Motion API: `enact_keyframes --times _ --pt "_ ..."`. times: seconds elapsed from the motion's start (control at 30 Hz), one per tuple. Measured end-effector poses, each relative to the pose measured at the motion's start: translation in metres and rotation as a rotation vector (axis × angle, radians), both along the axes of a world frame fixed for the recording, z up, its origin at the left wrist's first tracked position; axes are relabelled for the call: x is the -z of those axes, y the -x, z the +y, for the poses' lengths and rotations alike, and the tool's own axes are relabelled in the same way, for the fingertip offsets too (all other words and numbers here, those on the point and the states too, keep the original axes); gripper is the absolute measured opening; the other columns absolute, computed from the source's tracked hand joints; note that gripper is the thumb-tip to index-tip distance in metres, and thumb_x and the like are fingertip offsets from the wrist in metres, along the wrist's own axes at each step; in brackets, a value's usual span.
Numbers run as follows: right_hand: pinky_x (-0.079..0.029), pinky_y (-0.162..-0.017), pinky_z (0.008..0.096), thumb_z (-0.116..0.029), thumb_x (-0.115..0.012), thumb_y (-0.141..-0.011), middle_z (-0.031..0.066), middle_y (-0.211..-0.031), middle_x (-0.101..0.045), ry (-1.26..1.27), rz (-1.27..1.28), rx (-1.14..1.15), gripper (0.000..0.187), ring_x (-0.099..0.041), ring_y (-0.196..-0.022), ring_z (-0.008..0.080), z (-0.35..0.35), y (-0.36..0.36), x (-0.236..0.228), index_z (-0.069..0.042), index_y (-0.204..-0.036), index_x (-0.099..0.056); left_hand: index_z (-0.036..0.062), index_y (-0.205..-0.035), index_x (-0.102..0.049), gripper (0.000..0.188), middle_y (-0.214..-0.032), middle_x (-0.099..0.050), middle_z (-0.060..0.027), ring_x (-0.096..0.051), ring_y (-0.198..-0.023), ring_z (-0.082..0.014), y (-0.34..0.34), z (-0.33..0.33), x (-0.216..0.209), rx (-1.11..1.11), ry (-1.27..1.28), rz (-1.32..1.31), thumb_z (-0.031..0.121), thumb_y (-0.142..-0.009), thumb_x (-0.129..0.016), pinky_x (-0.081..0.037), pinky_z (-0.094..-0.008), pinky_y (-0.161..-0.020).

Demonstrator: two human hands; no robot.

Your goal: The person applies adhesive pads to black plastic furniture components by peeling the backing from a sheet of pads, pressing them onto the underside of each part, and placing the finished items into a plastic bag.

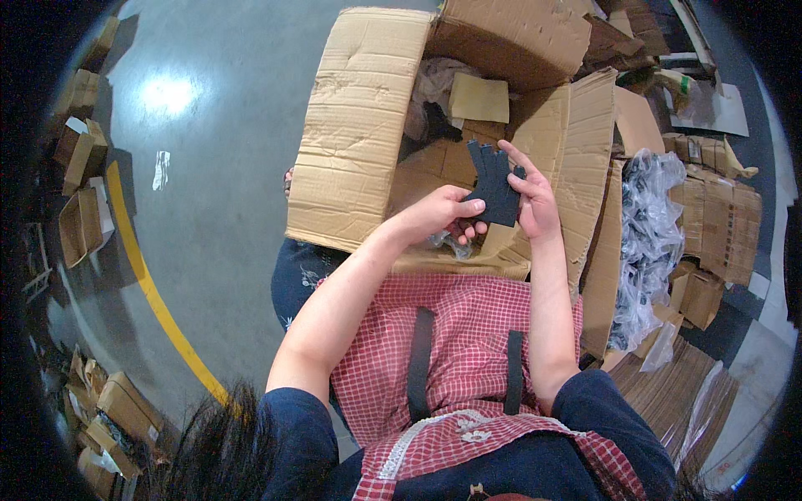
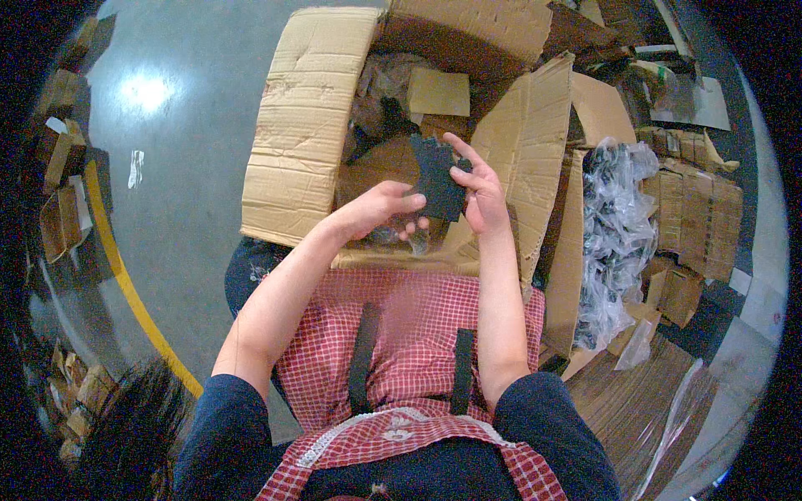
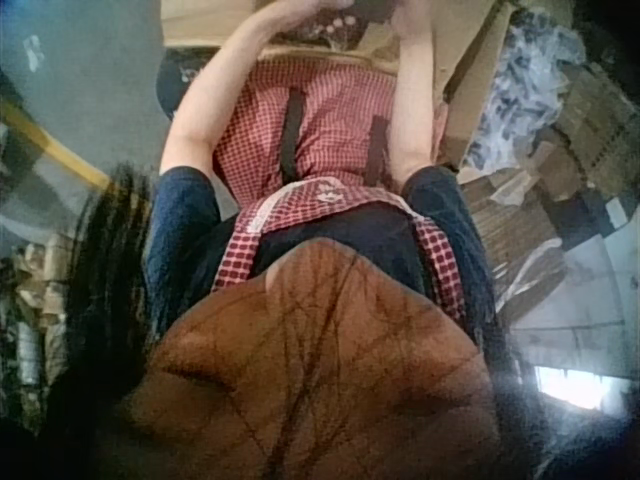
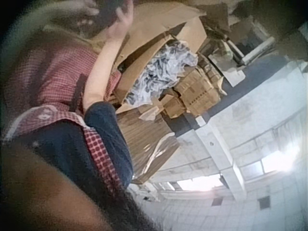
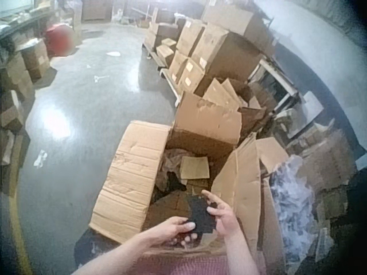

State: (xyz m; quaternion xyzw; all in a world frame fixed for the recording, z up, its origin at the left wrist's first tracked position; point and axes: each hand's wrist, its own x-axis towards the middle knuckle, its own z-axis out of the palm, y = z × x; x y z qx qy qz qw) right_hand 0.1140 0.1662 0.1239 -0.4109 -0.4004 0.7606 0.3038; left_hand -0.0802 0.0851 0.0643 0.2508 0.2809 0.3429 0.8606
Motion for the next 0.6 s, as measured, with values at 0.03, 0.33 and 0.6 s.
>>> enact_keyframes --times 0.03,0.33,0.6 --pt "-0.049 -0.106 0.0405 -0.003 -0.051 -0.096 0.0205 -0.139 -0.055 -0.005 0.011 -0.015 0.051 -0.058 -0.125 0.0287 0.006 0.002 0.003 0.005 -0.145 -0.042 0.0022 -0.108 -0.064 0.028 -0.088 -0.070 -0.0037 -0.060 -0.068 -0.0097 -0.001 0.001 0.001 -0.029 -0.009 0.056 0.028 -0.102 -0.057 -0.051 -0.0269 -0.061" --pt "-0.049 -0.098 0.0440 -0.007 -0.059 -0.091 0.0146 -0.123 -0.057 0.598 0.039 0.877 0.027 -0.055 -0.117 0.0311 0.129 -0.031 0.188 0.001 -0.117 -0.057 -0.0013 -0.097 -0.062 0.030 -0.080 -0.067 -0.0077 -0.062 -0.064 -0.0164 -0.003 0.000 0.009 -0.283 0.164 0.615 0.028 -0.101 -0.056 -0.054 -0.0351 -0.060" --pt "-0.049 -0.101 0.0432 -0.005 -0.062 -0.092 0.0166 -0.128 -0.052 0.316 0.169 0.747 0.034 -0.054 -0.116 0.0314 0.187 -0.054 0.219 0.005 -0.124 -0.053 -0.0032 -0.107 -0.060 0.030 -0.081 -0.066 -0.0086 -0.061 -0.063 -0.0142 -0.011 -0.004 0.014 -0.342 0.266 0.511 0.025 -0.103 -0.052 -0.055 -0.0329 -0.058"
